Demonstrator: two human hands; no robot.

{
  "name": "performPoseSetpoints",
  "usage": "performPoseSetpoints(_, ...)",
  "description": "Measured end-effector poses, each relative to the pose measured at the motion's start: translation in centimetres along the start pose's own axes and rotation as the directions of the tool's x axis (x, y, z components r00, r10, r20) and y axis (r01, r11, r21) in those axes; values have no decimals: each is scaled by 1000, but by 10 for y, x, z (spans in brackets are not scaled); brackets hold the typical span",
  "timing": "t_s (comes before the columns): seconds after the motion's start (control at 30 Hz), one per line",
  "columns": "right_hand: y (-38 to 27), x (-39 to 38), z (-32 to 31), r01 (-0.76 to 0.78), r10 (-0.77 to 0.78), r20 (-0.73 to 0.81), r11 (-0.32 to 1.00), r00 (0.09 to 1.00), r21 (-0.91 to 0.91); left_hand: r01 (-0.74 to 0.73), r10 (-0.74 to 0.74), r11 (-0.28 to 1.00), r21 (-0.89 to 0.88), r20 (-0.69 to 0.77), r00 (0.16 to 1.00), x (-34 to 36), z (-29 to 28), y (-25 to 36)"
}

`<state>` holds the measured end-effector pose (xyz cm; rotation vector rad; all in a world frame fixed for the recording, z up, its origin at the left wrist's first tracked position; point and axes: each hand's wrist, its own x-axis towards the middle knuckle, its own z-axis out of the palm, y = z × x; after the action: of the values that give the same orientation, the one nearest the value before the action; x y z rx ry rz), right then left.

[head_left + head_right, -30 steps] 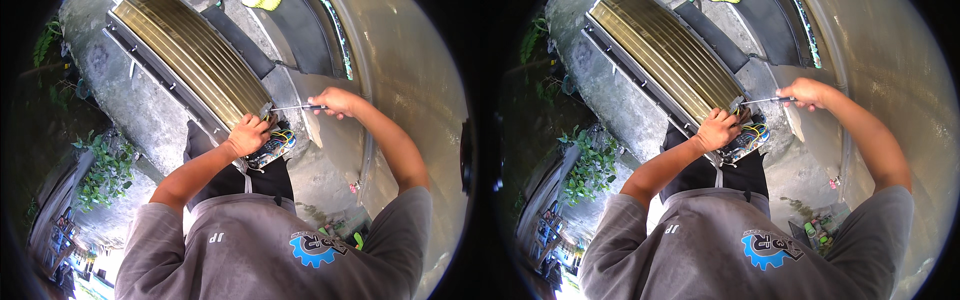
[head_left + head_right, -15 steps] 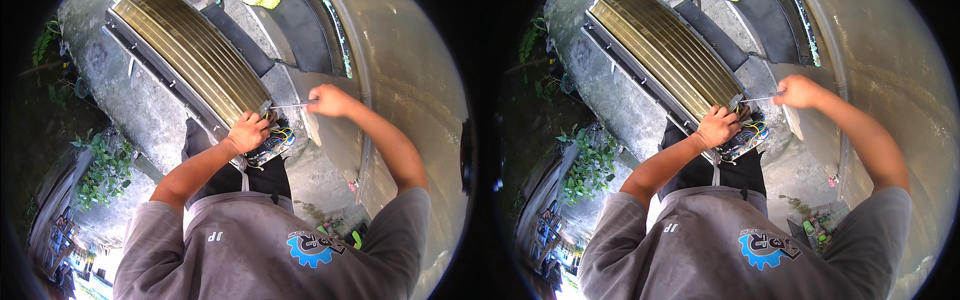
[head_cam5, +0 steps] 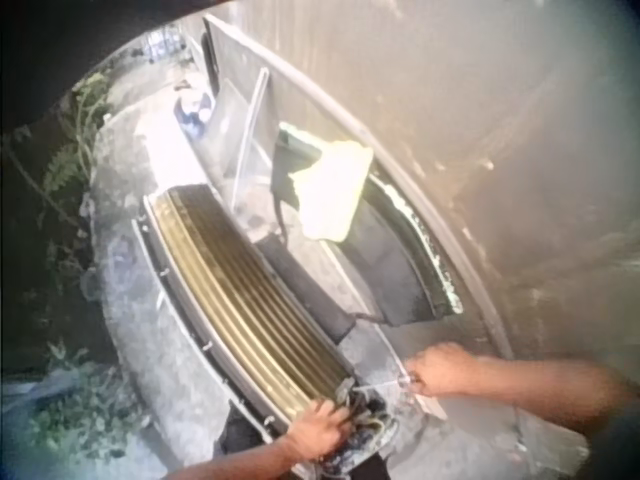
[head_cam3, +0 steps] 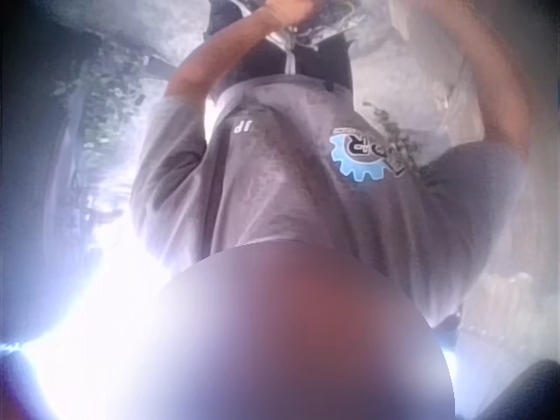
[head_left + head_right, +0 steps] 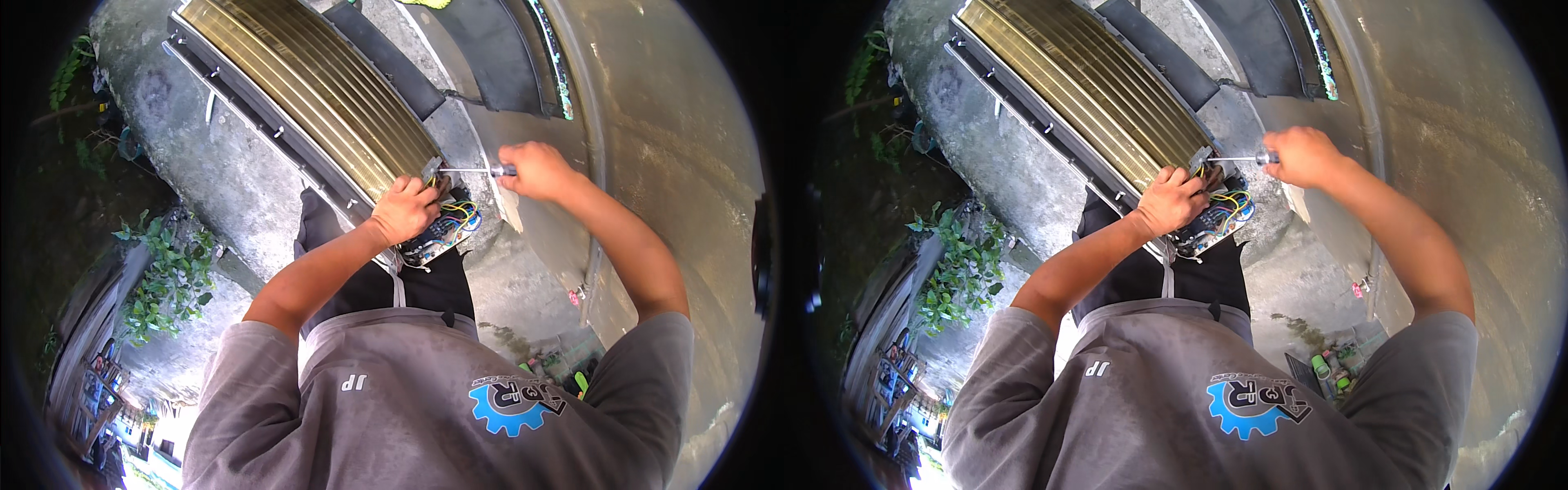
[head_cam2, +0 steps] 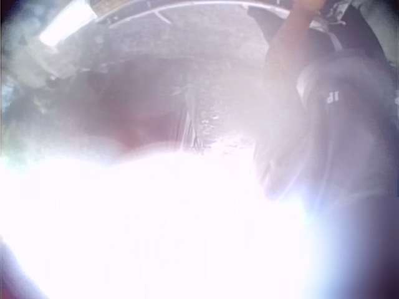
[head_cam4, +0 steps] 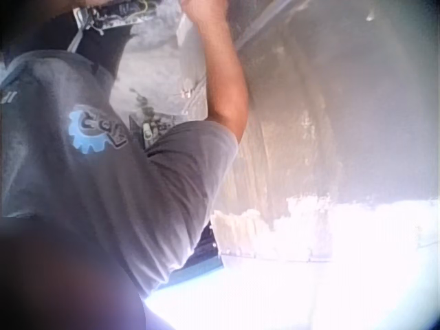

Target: The person uses a screwdriver to tighten screws on the internal wiring and components of a disassembled air conditioner unit. They work on multiple connection points and then secure a white plastic cover over the wiring area.

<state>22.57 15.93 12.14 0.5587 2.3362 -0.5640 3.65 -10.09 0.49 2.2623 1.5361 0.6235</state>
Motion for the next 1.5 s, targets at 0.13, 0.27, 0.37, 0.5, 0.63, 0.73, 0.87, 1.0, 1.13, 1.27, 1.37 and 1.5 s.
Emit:
performPoseSetpoints(0.13,-4,-1,5,249,-373,-329,899,867,-362,20,-20,1000,-4,-5,1000,-1,0,1)
performPoseSetpoints(0.27,-1,34,-21,-267,182,383,946,906,182,17,-17,1000,-12,-10,1000,0,0,2)
performPoseSetpoints(0.37,-3,50,-37,-550,281,669,803,688,229,19,-19,1000,-14,-29,999,0,-1,2)
performPoseSetpoints(0.5,-17,24,-34,7,3,120,997,993,-81,18,-18,1000,15,-9,1000,0,1,1)
performPoseSetpoints(0.63,-28,25,-42,-15,41,216,993,976,-121,24,-24,1000,5,-12,1000,0,1,2)
performPoseSetpoints(0.73,-25,29,-49,-92,95,309,995,946,-25,40,-40,999,0,-4,999,5,-1,4)
performPoseSetpoints(0.87,-5,-11,-18,-148,146,45,988,988,43,28,-27,999,-21,73,997,25,4,10)
performPoseSetpoints(1.0,-7,-70,61,-319,589,-106,570,801,757,-78,99,992,-102,229,968,63,28,3)
performPoseSetpoints(1.13,-75,-88,155,-163,748,246,-184,616,969,-102,139,989,-104,465,875,89,51,0)
performPoseSetpoints(1.27,-133,-48,217,-128,912,39,15,407,992,-13,38,999,-52,520,854,95,58,7)
performPoseSetpoints(1.37,-139,-32,236,-138,956,-29,72,293,988,17,-2,999,-33,396,918,85,55,15)
performPoseSetpoints(1.5,-131,-20,240,-194,967,-15,67,253,979,-43,31,999,27,354,935,66,48,23)
